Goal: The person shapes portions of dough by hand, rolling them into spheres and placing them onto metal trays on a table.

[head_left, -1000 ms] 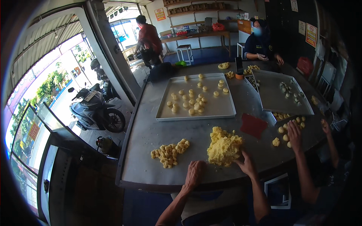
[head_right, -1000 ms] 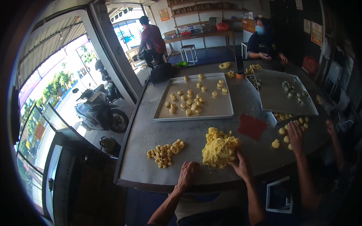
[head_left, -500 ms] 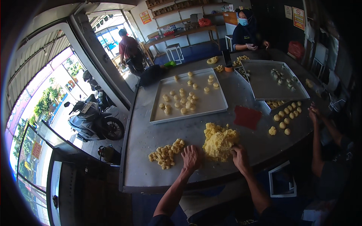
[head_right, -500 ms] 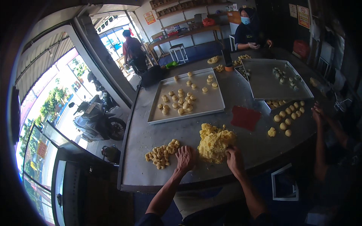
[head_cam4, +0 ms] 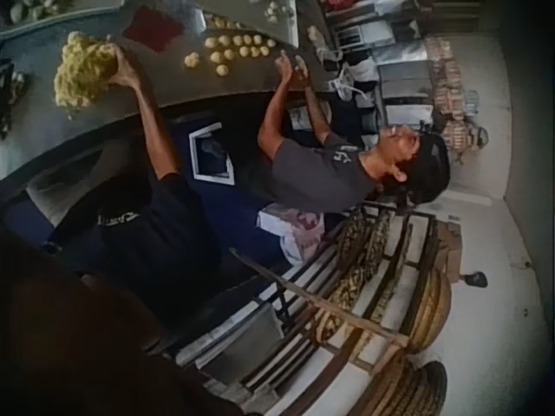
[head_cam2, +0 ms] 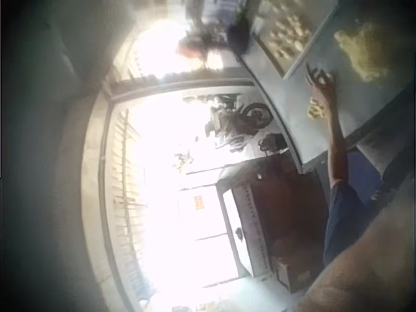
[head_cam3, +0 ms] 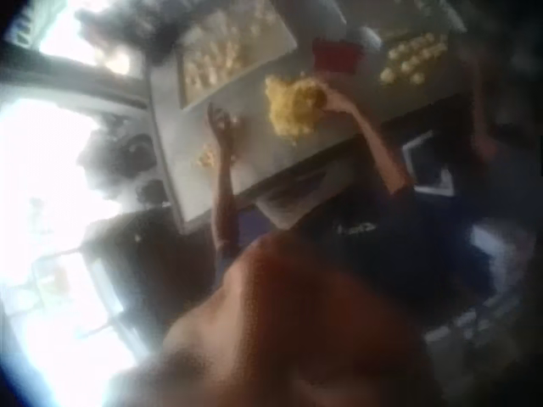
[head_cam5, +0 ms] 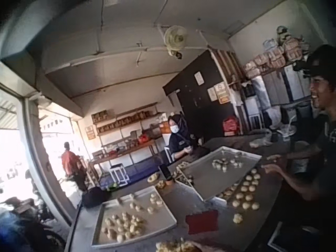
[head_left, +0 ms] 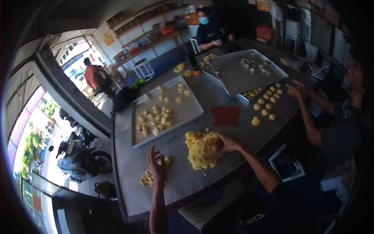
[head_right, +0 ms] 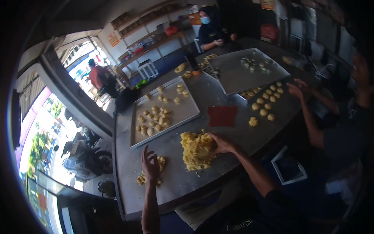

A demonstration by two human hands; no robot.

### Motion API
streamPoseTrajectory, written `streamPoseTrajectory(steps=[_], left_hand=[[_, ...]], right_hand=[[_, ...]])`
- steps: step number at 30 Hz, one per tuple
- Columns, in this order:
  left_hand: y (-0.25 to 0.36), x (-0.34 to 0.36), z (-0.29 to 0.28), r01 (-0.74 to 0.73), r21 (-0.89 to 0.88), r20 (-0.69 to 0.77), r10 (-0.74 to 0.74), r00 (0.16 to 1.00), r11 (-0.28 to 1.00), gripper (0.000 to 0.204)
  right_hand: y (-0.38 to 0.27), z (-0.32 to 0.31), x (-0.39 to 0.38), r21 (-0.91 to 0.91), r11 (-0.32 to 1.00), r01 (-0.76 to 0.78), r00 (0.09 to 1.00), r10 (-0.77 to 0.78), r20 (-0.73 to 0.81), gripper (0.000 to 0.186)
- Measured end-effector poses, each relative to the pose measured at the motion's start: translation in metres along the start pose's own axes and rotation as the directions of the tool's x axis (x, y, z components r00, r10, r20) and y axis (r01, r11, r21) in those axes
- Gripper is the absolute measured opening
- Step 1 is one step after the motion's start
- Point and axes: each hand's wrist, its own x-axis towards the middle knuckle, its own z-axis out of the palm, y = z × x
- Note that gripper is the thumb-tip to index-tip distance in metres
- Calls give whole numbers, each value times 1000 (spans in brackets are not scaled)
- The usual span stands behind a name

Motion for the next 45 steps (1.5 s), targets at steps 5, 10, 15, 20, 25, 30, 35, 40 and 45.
streamPoseTrajectory(steps=[5, 10, 15, 20, 25, 30, 35, 40, 45], left_hand=[[-115, 11, 14, -431, 535, 470, 169, 867, 727, 27], [-112, 10, 25, -642, 582, 712, 69, 699, 499, 9], [-103, 4, 4, -186, 414, 504, -54, 862, 891, 22], [-62, -3, -18, -77, 524, 405, -168, 899, 848, 27], [-97, 10, -43, 327, 326, 423, -446, 789, 887, 25], [-71, -3, -36, 468, -137, 311, -411, 857, 873, 28], [-87, -9, -15, 412, 345, 16, -444, 896, 843, 17], [-95, -27, -15, -269, 544, 388, 46, 921, 795, 20], [-68, -33, -17, -28, 507, 355, -180, 917, 861, 20]], right_hand=[[-1, 17, 1, -78, 996, 52, 985, -64, -162, 93], [1, 38, -19, -131, 991, -8, 935, -39, -351, 50], [-17, 57, -41, -349, 935, -70, 891, -99, -443, 31], [-40, 75, -66, -462, 886, -27, 812, -250, -527, 40], [-51, 51, -56, -17, 992, -121, 899, 102, -426, 42], [-34, 40, -51, -120, 993, 6, 902, -57, -429, 28], [-40, 38, -52, -101, 995, -18, 912, -25, -410, 23], [-51, 30, -57, -209, 978, -29, 931, -50, -361, 36], [-39, 23, -56, 136, 980, -145, 948, 177, -266, 36]])
